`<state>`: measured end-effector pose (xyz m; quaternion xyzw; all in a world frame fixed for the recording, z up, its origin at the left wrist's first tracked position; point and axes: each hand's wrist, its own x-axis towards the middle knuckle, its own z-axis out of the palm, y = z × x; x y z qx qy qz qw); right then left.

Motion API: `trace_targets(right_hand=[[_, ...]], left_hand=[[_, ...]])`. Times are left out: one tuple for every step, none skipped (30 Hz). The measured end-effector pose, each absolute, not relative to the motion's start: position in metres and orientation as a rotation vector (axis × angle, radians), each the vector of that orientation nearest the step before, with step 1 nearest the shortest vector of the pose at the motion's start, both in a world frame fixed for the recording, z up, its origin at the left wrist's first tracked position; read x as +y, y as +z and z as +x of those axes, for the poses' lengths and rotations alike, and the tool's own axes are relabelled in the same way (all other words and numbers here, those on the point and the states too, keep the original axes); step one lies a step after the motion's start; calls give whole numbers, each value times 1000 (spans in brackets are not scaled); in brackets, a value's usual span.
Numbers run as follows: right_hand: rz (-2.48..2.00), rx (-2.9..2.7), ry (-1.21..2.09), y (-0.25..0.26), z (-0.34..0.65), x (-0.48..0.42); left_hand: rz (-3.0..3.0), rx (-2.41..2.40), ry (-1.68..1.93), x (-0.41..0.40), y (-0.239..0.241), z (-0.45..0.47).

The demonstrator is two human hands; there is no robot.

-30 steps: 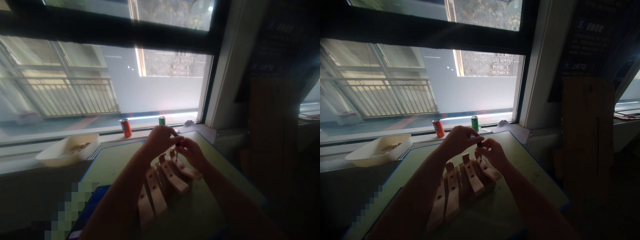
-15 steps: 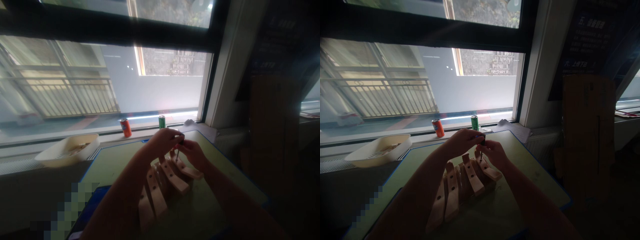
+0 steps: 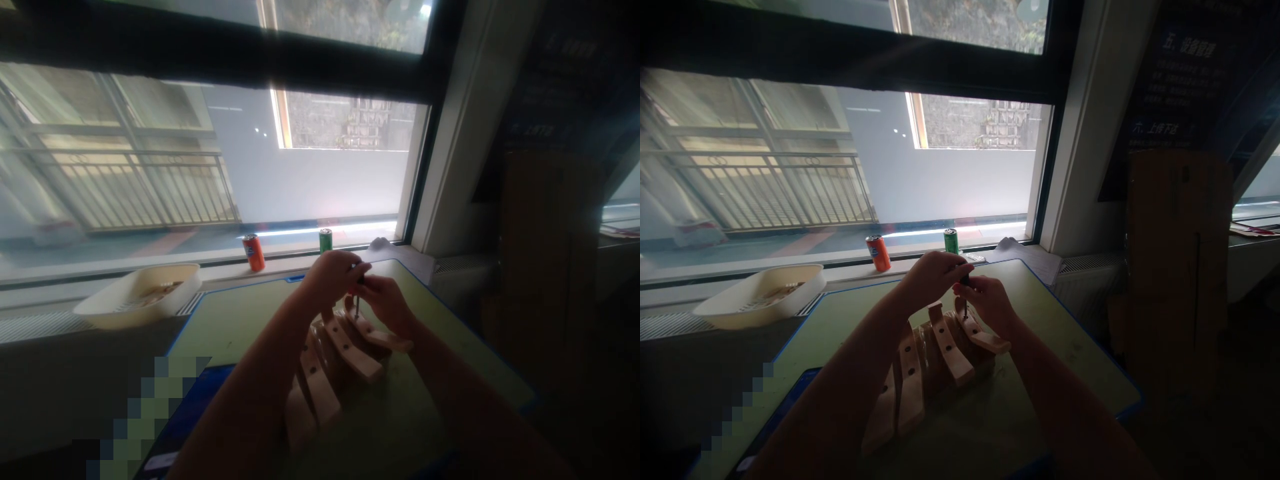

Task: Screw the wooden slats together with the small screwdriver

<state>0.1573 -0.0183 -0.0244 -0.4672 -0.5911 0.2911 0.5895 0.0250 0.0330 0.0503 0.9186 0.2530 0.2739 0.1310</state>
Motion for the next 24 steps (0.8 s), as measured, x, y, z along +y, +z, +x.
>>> trace_targets(right_hand=[[-1062, -1382, 686, -25, 160, -17], [-1026, -1379, 701, -25, 162, -17], [-980, -1370, 720, -26, 164, -16], [-931, -1359, 740, -26, 165, -16], [-887, -1352, 756, -25, 166, -15], [-857, -1350, 765, -25, 166, -15], [-845, -1355, 767, -25, 166, -16], [-848, -1358, 762, -24, 165, -16], [-863, -1356, 755, -24, 164, -17], [-885, -1345, 750, -24, 163, -17], [-908, -1323, 751, -24, 162, -18], [-927, -1293, 758, -24, 161, -18], [-942, -1260, 770, -24, 160, -18], [-952, -1227, 783, -24, 159, -18], [-958, -1192, 793, -25, 159, -17], [-960, -1160, 799, -25, 159, -17], [-961, -1136, 802, -26, 159, -16], [-961, -1115, 800, -27, 159, -15], [-961, -1098, 794, -28, 160, -14], [-962, -1084, 783, -29, 160, -13], [-964, -1077, 770, -30, 160, -13], [-965, -1080, 755, -30, 159, -13], [-970, -1096, 737, -30, 158, -13], [-986, -1119, 712, -30, 156, -14]], left_hand=[[2651, 720, 786, 34, 49, 26], [2643, 713, 791, 35, 49, 27], [2645, 712, 803, 35, 48, 28], [2652, 713, 821, 36, 47, 28], [2658, 715, 835, 36, 47, 29], [2662, 715, 844, 37, 46, 29], [2664, 716, 852, 37, 45, 29], [2664, 718, 856, 38, 45, 29], [2662, 719, 856, 38, 44, 29], [2658, 719, 856, 39, 43, 28], [2654, 713, 851, 40, 42, 29], [2645, 700, 844, 41, 41, 29], [2632, 682, 832, 42, 40, 29], [2613, 660, 820, 44, 38, 30], [2589, 637, 807, 45, 37, 30], [2559, 612, 786, 46, 36, 31], [2527, 594, 764, 46, 35, 32], [2501, 587, 742, 45, 34, 33], [2486, 597, 727, 45, 34, 33], [2484, 620, 716, 43, 34, 34], [2496, 653, 713, 41, 34, 35], [2516, 697, 724, 39, 35, 35], [2537, 749, 752, 36, 36, 35], [2550, 801, 791, 34, 37, 35]])
